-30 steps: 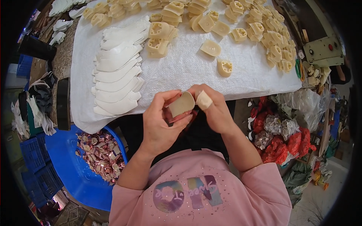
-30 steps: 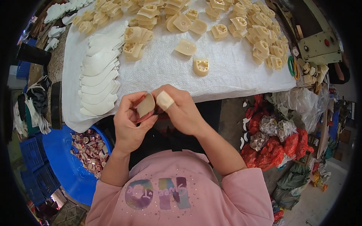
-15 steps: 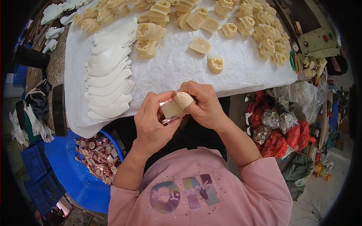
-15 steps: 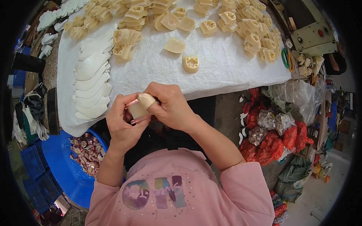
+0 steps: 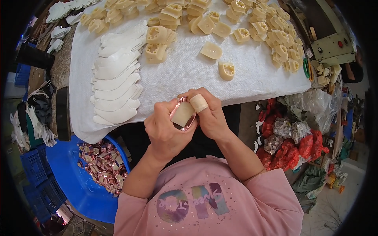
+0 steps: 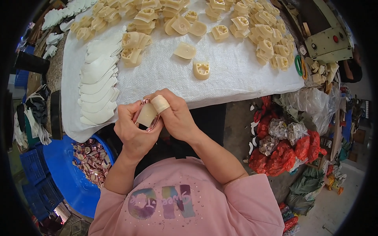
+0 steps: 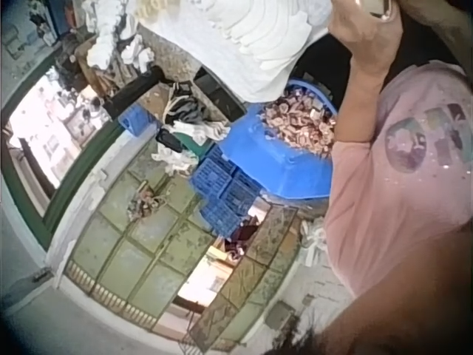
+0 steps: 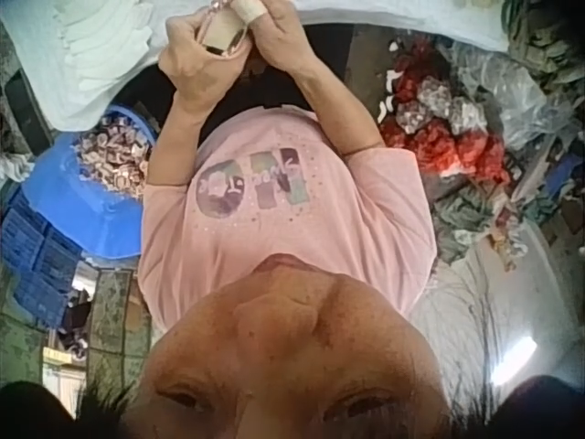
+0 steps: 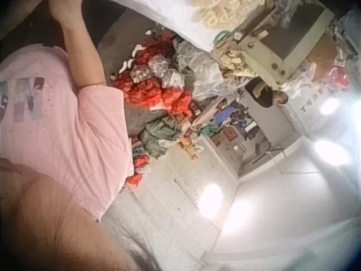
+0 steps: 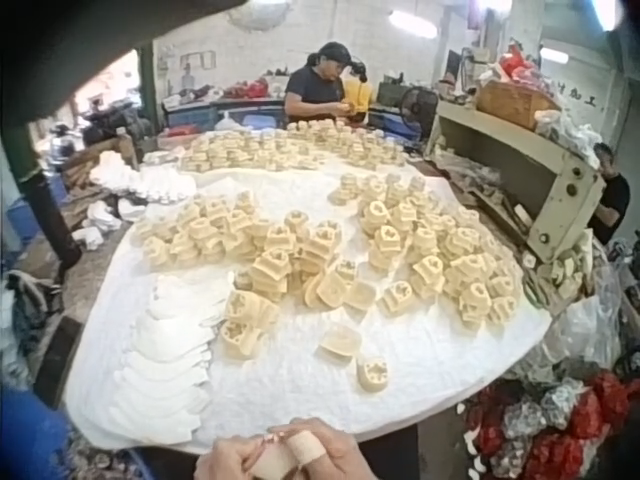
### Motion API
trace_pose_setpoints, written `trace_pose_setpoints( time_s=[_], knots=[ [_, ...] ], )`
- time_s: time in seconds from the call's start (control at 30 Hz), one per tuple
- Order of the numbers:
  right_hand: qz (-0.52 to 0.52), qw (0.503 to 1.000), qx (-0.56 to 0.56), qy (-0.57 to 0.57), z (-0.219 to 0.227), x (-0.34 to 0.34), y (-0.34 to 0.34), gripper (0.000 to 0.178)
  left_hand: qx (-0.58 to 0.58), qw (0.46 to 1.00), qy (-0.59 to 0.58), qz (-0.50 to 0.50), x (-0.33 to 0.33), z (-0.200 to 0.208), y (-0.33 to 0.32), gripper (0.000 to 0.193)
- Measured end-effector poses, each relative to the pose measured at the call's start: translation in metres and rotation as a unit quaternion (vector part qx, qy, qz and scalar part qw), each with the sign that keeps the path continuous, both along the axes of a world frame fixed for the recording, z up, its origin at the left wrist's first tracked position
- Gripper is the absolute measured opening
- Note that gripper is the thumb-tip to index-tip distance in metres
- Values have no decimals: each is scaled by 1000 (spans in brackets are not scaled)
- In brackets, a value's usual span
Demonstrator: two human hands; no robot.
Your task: The worker is manually assembling small footwear components using adhesive strips and trimming excess material with scissors.
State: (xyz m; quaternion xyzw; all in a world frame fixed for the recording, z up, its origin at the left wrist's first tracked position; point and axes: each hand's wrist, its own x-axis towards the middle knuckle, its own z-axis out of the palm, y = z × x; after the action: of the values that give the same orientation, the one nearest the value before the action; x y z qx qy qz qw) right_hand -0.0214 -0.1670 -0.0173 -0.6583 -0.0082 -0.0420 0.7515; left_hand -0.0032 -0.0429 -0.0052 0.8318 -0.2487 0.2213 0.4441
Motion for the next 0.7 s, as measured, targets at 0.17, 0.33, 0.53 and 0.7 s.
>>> trace_pose_setpoints(
  time_s=[0.17,0.33,0.53,0.7],
  knots=[
    [48,964,246,85,-1,-8,8,29,-53,998,-31,22,4,-1,0,43],
    [24,998,63,14,-3,-7,8,25,13,998,-32,60,-4,-5,1,52],
    [-51,979,-198,-16,6,-5,11,26,-22,998,-30,45,4,-8,4,40],
    [47,991,105,73,-1,2,3,35,-69,997,17,28,8,-9,15,43]
  ],
)
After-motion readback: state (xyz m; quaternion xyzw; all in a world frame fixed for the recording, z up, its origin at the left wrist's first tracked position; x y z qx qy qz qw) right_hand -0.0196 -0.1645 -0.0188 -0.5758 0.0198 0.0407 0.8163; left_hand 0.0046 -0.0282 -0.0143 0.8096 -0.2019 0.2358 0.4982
